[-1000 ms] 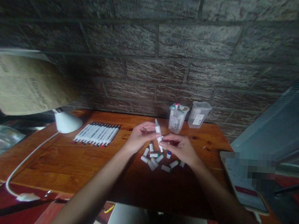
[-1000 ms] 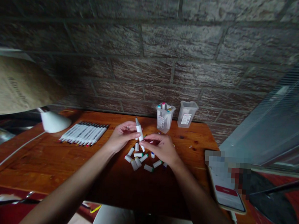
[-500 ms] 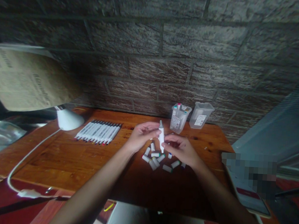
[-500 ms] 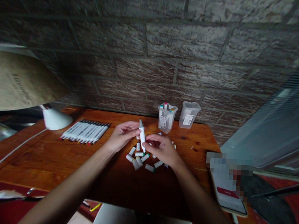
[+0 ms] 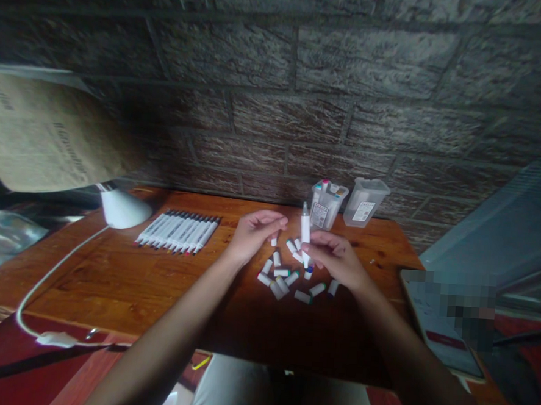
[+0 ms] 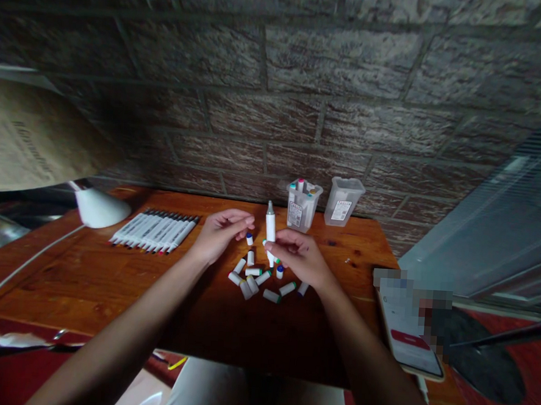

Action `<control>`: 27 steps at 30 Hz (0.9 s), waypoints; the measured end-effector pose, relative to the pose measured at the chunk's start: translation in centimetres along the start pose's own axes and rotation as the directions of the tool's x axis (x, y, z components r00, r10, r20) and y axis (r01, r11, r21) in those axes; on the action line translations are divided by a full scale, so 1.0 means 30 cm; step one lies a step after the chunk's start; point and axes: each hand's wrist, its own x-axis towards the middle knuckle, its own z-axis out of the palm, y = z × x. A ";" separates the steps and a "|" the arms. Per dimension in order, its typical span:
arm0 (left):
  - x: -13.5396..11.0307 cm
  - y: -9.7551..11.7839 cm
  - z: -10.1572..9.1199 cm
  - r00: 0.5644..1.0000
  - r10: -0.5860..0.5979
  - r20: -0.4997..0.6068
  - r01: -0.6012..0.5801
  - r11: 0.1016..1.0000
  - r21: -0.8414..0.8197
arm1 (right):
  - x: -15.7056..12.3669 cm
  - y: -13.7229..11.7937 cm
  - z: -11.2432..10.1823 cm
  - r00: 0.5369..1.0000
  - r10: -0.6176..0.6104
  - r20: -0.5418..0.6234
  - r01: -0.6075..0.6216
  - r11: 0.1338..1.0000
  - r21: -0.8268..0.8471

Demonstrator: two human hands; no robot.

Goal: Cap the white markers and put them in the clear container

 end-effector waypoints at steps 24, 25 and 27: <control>-0.009 -0.019 -0.057 0.735 -0.099 0.671 -0.439 0.684 0.582 | 0.035 0.024 -0.067 0.956 -0.113 -0.271 0.180 0.954 0.239; -0.008 -0.016 -0.061 0.730 -0.121 0.672 -0.422 0.694 0.583 | 0.035 0.025 -0.067 0.958 -0.111 -0.265 0.178 0.953 0.244; -0.008 -0.014 -0.063 0.713 -0.159 0.683 -0.402 0.705 0.584 | 0.035 0.026 -0.067 0.961 -0.115 -0.252 0.178 0.953 0.245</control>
